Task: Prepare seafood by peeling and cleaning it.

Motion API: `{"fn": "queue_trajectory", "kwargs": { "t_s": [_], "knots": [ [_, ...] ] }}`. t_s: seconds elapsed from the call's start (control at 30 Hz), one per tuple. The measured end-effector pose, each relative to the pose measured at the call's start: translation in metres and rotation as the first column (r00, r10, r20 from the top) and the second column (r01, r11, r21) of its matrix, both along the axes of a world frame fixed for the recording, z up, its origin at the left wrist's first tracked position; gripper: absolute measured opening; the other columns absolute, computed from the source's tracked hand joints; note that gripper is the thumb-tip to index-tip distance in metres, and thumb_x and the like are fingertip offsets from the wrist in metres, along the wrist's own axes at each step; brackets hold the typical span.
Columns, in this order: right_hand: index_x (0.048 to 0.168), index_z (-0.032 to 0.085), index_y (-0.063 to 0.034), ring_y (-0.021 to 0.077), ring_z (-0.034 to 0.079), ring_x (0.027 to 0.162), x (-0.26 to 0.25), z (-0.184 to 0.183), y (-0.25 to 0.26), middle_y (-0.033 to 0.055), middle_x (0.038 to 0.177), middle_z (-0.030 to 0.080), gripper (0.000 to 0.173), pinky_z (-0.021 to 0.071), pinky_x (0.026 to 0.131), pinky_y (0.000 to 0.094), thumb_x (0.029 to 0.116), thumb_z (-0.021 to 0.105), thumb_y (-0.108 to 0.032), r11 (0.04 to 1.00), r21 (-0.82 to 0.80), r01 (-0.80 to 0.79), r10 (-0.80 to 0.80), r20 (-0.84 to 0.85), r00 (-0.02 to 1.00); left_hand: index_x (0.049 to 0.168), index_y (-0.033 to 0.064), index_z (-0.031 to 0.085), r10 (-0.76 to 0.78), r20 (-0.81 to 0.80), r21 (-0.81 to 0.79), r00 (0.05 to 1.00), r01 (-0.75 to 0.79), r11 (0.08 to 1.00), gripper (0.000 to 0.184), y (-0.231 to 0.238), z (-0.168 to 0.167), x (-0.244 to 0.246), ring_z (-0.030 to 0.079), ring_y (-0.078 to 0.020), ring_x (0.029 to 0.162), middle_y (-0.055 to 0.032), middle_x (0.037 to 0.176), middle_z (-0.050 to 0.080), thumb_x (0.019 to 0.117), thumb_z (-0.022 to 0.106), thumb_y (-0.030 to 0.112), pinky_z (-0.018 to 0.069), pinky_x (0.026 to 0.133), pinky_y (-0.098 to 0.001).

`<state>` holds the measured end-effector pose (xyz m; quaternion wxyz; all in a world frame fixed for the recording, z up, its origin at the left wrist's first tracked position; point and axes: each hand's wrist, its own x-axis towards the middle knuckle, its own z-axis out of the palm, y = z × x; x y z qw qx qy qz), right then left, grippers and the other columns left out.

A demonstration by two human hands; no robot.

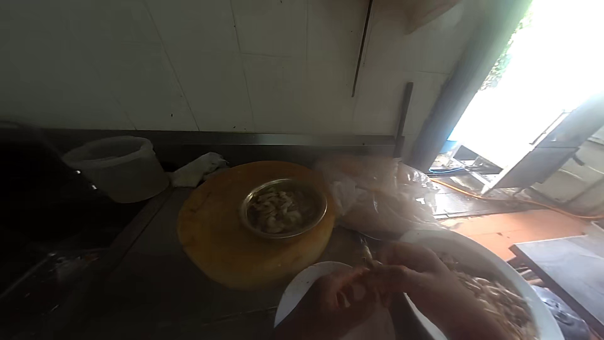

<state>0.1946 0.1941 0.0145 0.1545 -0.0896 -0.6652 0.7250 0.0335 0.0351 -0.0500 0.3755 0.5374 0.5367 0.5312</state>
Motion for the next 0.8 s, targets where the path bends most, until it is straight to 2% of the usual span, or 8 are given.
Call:
{"fn": "queue_trajectory", "kwargs": {
  "t_s": [0.07,0.2,0.37,0.47,0.5,0.6,0.67,0.8],
  "knots": [
    [0.095,0.067,-0.0032,0.0190,0.071,0.072,-0.009,0.001,-0.003,0.0121,0.086,0.070,0.021,0.0633,0.067,0.0362,0.0953,0.072,-0.023,0.996,-0.084,0.004,-0.008,-0.042,0.999,0.123,0.0116,0.072,0.049,0.026,0.061,0.998,-0.051,0.997,0.033,0.001,-0.002,-0.002,0.070,-0.0111,0.096,0.0013,0.111,0.073,0.0991,0.068,0.035,0.0608,0.082,-0.0302],
    [0.092,0.066,-0.0042,0.0152,0.068,0.074,-0.022,0.002,-0.010,0.0118,0.086,0.068,0.016,0.0608,0.070,0.0322,0.0935,0.072,-0.019,0.968,-0.252,-0.015,-0.008,-0.089,0.996,0.126,0.0138,0.071,0.086,-0.012,0.083,0.996,-0.085,0.993,0.038,-0.004,0.005,-0.008,0.062,-0.0130,0.117,-0.0013,0.131,0.062,0.0997,0.066,0.041,0.0574,0.097,-0.0307],
    [0.103,0.066,-0.0053,0.0184,0.070,0.076,-0.027,0.001,-0.015,0.0152,0.090,0.068,0.018,0.0621,0.073,0.0344,0.0922,0.074,-0.017,0.979,-0.198,0.038,-0.049,-0.050,0.998,0.111,0.0128,0.074,0.086,0.003,-0.033,0.996,-0.085,0.996,0.031,-0.008,0.012,-0.015,0.069,-0.0075,0.091,0.0026,0.101,0.074,0.1043,0.058,0.039,0.0585,0.080,-0.0267],
    [0.128,0.062,-0.0092,0.0253,0.072,0.078,-0.019,0.003,-0.017,0.0176,0.098,0.070,0.033,0.0638,0.072,0.0389,0.0962,0.068,-0.016,0.995,-0.015,0.098,-0.098,0.024,0.995,0.111,0.0014,0.067,0.049,0.282,-0.095,0.958,-0.023,0.995,0.028,-0.012,0.019,-0.019,0.074,-0.0192,0.088,-0.0086,0.099,0.074,0.1075,0.051,0.024,0.0639,0.082,-0.0361],
    [0.134,0.061,-0.0115,0.0264,0.072,0.080,-0.016,0.002,-0.017,0.0172,0.099,0.071,0.038,0.0641,0.072,0.0388,0.0967,0.068,-0.016,0.991,0.047,0.129,-0.131,0.028,0.991,0.110,0.0021,0.063,0.054,0.372,-0.122,0.927,-0.009,0.993,0.026,-0.011,0.019,-0.020,0.072,-0.0186,0.079,-0.0085,0.095,0.070,0.1079,0.046,0.022,0.0638,0.074,-0.0350],
    [0.133,0.067,-0.0124,0.0281,0.073,0.086,-0.006,-0.006,-0.016,0.0166,0.104,0.073,0.035,0.0653,0.073,0.0391,0.0983,0.068,-0.019,0.968,0.124,0.216,-0.217,-0.008,0.976,0.098,0.0097,0.062,0.090,0.560,-0.122,0.824,-0.025,0.992,0.023,-0.009,0.010,-0.021,0.048,-0.0087,0.053,-0.0004,0.073,0.053,0.1000,0.041,0.018,0.0422,0.046,-0.0232],
    [0.129,0.070,-0.0083,0.0301,0.073,0.090,-0.003,-0.013,-0.016,0.0174,0.106,0.073,0.031,0.0655,0.075,0.0420,0.0997,0.068,-0.019,0.962,0.104,0.253,-0.252,-0.018,0.967,0.103,0.0091,0.064,0.052,0.559,-0.050,0.827,-0.029,0.998,0.022,-0.008,0.006,-0.026,0.046,-0.0081,0.054,-0.0006,0.075,0.053,0.0969,0.044,0.017,0.0395,0.046,-0.0220],
    [0.132,0.063,-0.0039,0.0303,0.074,0.096,-0.006,-0.031,-0.027,0.0153,0.112,0.074,0.035,0.0659,0.080,0.0432,0.0991,0.070,-0.016,0.959,0.106,0.264,-0.262,-0.038,0.964,0.122,0.0028,0.066,0.029,0.454,0.043,0.891,-0.054,0.998,0.041,-0.009,0.008,-0.025,0.066,-0.0194,0.073,-0.0123,0.101,0.067,0.0992,0.066,0.036,0.0588,0.058,-0.0331]
  ]
}}
